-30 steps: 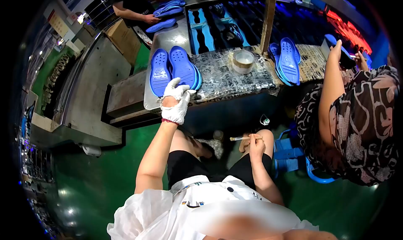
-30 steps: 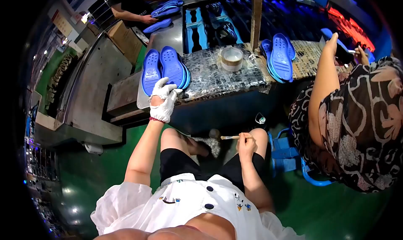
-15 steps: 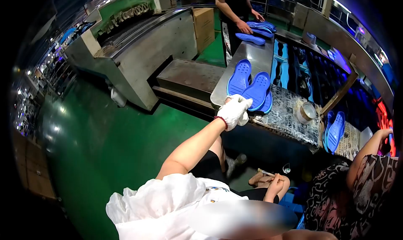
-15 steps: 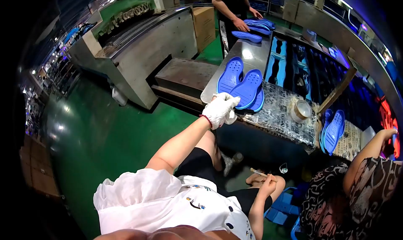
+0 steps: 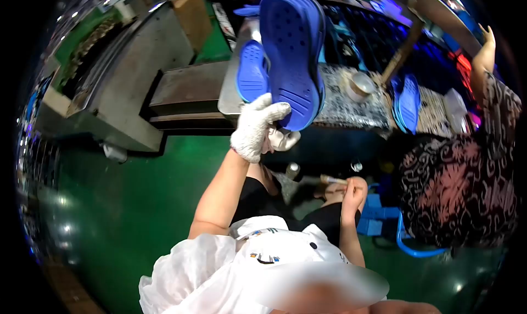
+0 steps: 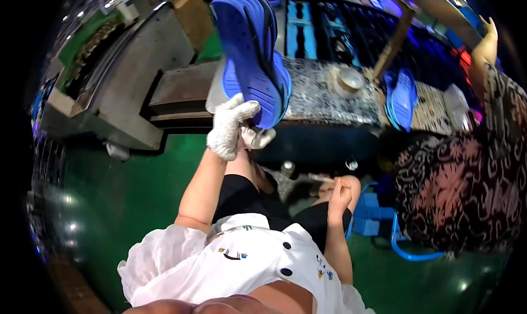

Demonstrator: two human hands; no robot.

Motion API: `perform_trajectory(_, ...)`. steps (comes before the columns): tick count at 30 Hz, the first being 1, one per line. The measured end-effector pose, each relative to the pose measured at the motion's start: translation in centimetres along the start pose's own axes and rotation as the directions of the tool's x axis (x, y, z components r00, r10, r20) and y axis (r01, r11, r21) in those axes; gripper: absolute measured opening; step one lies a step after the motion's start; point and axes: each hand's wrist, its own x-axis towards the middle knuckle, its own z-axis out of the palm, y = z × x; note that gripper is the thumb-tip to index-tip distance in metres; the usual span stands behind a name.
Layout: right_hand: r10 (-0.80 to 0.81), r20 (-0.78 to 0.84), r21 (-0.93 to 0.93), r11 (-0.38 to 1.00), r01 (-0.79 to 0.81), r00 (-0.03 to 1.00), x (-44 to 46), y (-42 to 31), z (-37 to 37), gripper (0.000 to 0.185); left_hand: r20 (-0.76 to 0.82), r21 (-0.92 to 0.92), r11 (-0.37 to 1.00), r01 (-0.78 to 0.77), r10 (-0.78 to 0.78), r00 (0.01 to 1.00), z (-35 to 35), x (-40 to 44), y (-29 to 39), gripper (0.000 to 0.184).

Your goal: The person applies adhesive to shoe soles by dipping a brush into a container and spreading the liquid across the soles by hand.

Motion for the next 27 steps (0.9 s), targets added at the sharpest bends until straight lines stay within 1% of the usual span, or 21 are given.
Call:
perform_trajectory(1, -0.127, -0.017, 0.031, 0.991, 0.127, 0.992, 0.1, -2.7, 0.2, 0.019, -0.027, -0.002, 1.0, -0.024, 0.023, 0.999, 0.1, 0.1, -0.5, 0.016)
perform_trajectory(2, 0.037, -0.023, -0.025, 0.999, -0.037, 0.999, 0.2, -4.0, -0.6, 0.013, -0.035, 0.069, 0.997, -0.02, 0.022, 0.999, -0.2, 0.1, -0.9, 0.018)
perform_trajectory(3, -0.092, -0.107, -0.06, 0.994, 0.086, 0.99, 0.3, -5.5, -0.3, 0.014, -0.077, 0.114, 0.992, -0.044, 0.053, 0.996, 0.0, -0.1, -1.6, 0.019)
perform_trajectory(5, -0.141, -0.147, 0.032, 0.989, 0.147, 0.979, 0.0, -11.1, 0.0, 0.014, -0.117, 0.304, 0.953, -0.019, 0.057, 0.992, 0.6, -0.9, -2.7, 0.019)
perform_trajectory(6, -0.173, -0.147, 0.073, 0.98, 0.185, 0.974, -0.2, -12.4, -0.4, 0.014, -0.103, 0.411, 0.912, -0.009, 0.057, 0.993, 1.0, -1.6, -3.0, 0.022)
perform_trajectory(7, -0.209, -0.142, 0.114, 0.968, 0.225, 0.968, -0.2, -13.6, -0.8, 0.014, -0.123, 0.318, 0.948, -0.026, 0.068, 0.99, 1.3, -1.8, -4.3, 0.02)
perform_trajectory(9, -0.26, -0.227, 0.128, 0.947, 0.293, 0.939, -0.9, -16.4, -0.7, 0.014, -0.079, 0.036, 0.999, 0.036, -0.033, 0.996, 2.0, -2.1, -5.2, 0.018)
perform_trajectory(10, -0.284, -0.232, 0.167, 0.931, 0.326, 0.93, -1.1, -17.1, -1.0, 0.015, -0.077, 0.03, 0.999, 0.041, -0.039, 0.996, 2.2, -2.4, -5.3, 0.018)
perform_trajectory(12, -0.315, -0.287, 0.234, 0.893, 0.385, 0.905, -1.6, -18.3, -1.1, 0.015, -0.009, -0.098, 0.984, 0.151, -0.152, 0.988, 2.6, -2.9, -4.9, 0.02)
perform_trajectory(13, -0.317, -0.287, 0.234, 0.892, 0.387, 0.904, -1.7, -18.6, -1.2, 0.015, 0.029, -0.155, 0.966, 0.207, -0.205, 0.978, 2.6, -3.0, -4.7, 0.021)
perform_trajectory(14, -0.312, -0.291, 0.296, 0.869, 0.395, 0.904, -1.8, -18.8, -1.2, 0.014, 0.098, -0.108, 0.95, 0.293, -0.283, 0.954, 1.5, -2.7, -4.9, 0.025)
perform_trajectory(15, -0.307, -0.294, 0.357, 0.843, 0.402, 0.905, -2.0, -18.9, -1.3, 0.014, 0.097, -0.107, 0.95, 0.293, -0.283, 0.954, 1.0, -2.5, -5.2, 0.025)
perform_trajectory(17, -0.325, -0.265, 0.343, 0.848, 0.404, 0.908, -2.1, -18.9, -1.7, 0.015, 0.072, -0.018, 0.959, 0.283, -0.281, 0.957, 0.3, -2.2, -5.6, 0.028)
perform_trajectory(18, -0.377, -0.261, 0.343, 0.824, 0.451, 0.888, -2.1, -19.0, -1.7, 0.016, 0.027, 0.022, 0.963, 0.27, -0.271, 0.962, 0.2, -2.1, -5.7, 0.027)
perform_trajectory(19, -0.428, -0.259, 0.341, 0.798, 0.497, 0.866, -2.1, -19.0, -1.7, 0.018, -0.033, 0.028, 0.988, 0.15, -0.149, 0.988, 0.8, -2.1, -6.4, 0.023)
perform_trajectory(21, -0.444, -0.249, 0.344, 0.79, 0.507, 0.861, -2.1, -19.4, -1.1, 0.018, -0.13, 0.082, 0.996, 0.024, -0.013, 0.991, 1.7, -2.6, -6.5, 0.017)
perform_trajectory(22, -0.596, -0.164, 0.192, 0.762, 0.619, 0.786, -2.1, -19.6, -0.7, 0.021, -0.203, 0.104, 0.995, -0.002, 0.023, 0.979, 2.0, -2.7, -6.8, 0.014)
perform_trajectory(23, -0.718, -0.048, 0.053, 0.692, 0.72, 0.694, -2.1, -19.8, -0.5, 0.024, -0.202, 0.105, 0.994, 0.002, 0.02, 0.979, 2.1, -2.9, -6.8, 0.014)
perform_trajectory(24, -0.731, 0.006, 0.036, 0.682, 0.731, 0.682, -2.2, -19.9, -0.5, 0.022, -0.228, 0.162, 0.987, 0.007, 0.03, 0.973, 2.1, -3.1, -6.9, 0.017)
perform_trajectory(25, -0.727, 0.007, 0.033, 0.686, 0.726, 0.687, -2.3, -20.1, -0.3, 0.022, -0.255, 0.219, 0.975, 0.017, 0.04, 0.966, 2.1, -3.4, -6.9, 0.02)
perform_trajectory(27, -0.762, 0.074, 0.006, 0.645, 0.764, 0.643, -2.4, -20.6, 0.4, 0.021, -0.258, 0.234, 0.972, 0.004, 0.058, 0.964, 2.4, -3.9, -7.1, 0.019)
